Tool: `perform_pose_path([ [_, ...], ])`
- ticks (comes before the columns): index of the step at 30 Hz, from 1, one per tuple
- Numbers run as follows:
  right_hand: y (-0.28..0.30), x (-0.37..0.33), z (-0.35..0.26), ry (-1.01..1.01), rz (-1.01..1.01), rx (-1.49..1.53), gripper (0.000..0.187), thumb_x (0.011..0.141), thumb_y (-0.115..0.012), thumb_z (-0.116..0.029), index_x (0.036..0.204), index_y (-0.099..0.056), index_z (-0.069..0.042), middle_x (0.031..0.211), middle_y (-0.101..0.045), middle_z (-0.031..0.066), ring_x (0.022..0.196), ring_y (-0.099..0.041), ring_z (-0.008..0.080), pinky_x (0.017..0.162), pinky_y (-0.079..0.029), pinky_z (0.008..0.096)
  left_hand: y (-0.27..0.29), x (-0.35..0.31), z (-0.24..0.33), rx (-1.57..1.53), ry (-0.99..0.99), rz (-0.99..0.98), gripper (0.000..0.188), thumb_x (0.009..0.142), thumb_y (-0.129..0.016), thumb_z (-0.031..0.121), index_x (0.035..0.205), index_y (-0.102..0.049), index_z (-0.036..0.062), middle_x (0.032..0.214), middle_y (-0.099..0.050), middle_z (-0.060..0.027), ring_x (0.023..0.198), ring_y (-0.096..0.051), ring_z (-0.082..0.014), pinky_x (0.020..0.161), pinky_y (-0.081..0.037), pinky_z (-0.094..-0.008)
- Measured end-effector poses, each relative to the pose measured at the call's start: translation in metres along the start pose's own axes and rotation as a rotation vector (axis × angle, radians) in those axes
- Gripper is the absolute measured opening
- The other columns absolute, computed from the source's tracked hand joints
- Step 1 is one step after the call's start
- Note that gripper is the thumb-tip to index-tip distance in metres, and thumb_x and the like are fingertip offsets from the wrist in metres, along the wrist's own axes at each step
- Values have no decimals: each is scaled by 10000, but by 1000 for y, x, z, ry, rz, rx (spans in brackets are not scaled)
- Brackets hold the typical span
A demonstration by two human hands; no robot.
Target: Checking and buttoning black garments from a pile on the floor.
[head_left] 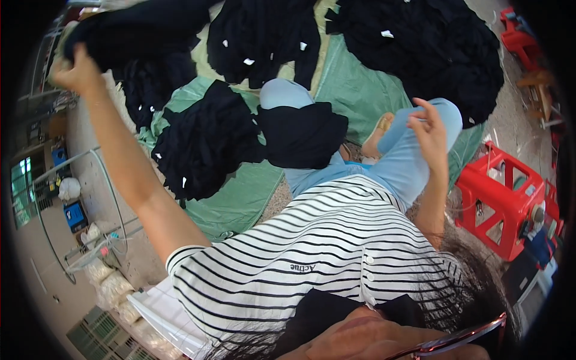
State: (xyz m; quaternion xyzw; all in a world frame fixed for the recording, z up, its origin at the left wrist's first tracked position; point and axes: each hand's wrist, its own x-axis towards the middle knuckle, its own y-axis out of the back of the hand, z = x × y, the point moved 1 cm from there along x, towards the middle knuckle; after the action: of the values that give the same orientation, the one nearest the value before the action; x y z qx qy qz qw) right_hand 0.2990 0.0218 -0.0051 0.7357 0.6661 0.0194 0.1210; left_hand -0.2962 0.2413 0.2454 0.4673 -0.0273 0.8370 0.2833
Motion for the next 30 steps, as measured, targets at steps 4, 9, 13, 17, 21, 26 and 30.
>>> perform_pose_path([
  [4,-48,-3,44,-42,-188,-150,344,870,-663,-68,1211,-621,-90,931,-660,73,774,-649,127,679,-512,272,-10,-5,-20,-222,72,-47,602,800,-809,98,1278,-470,-40,1146,-626,-189,1031,-621,-247,911,-494,-327],
  [9,-107,5,95,40,-410,-506,464,818,-634,-16,1264,-596,-136,1198,-610,116,969,-651,292,832,-515,400,-32,-261,49,268,-260,-1065,199,880,-676,158,1038,-698,40,987,-696,-69,900,-658,-191,795,-523,-311],
  [13,-141,11,128,122,-423,-833,590,783,-588,31,1321,-562,-208,1460,-421,109,1209,-525,347,966,-470,468,12,-418,116,223,-119,-1561,1055,545,-883,466,1448,-420,176,1577,-243,-172,1456,-221,-387,1105,-208,-655],
  [17,-155,22,169,68,-458,-734,457,778,-557,23,1189,-639,-161,1460,-425,126,1253,-471,372,1008,-441,486,58,-461,117,337,165,-1255,1051,565,-900,275,1479,-387,204,1612,-120,-193,1478,-131,-421,1123,-208,-623],
  [21,-142,39,192,167,-208,-396,233,756,-520,25,963,-592,-53,1288,-583,154,1203,-506,383,996,-436,436,78,-468,89,250,-115,-946,622,679,-683,12,1282,-596,139,1566,-264,-222,1448,-211,-461,1093,-285,-594],
  [26,-96,43,159,228,2,-213,97,827,-578,7,893,-518,-31,1117,-640,174,1104,-602,347,952,-461,397,73,-453,79,31,407,-869,256,793,-591,-53,1043,-572,-2,1089,-608,-146,1020,-575,-280,889,-460,-356],
  [30,-70,44,87,96,137,-55,188,907,-675,-121,834,-518,-49,544,-388,-12,516,-323,54,464,-274,261,74,-384,87,-402,1028,-778,117,988,-592,129,961,-594,15,782,-497,70,684,-421,-31,600,-358,-193],
])
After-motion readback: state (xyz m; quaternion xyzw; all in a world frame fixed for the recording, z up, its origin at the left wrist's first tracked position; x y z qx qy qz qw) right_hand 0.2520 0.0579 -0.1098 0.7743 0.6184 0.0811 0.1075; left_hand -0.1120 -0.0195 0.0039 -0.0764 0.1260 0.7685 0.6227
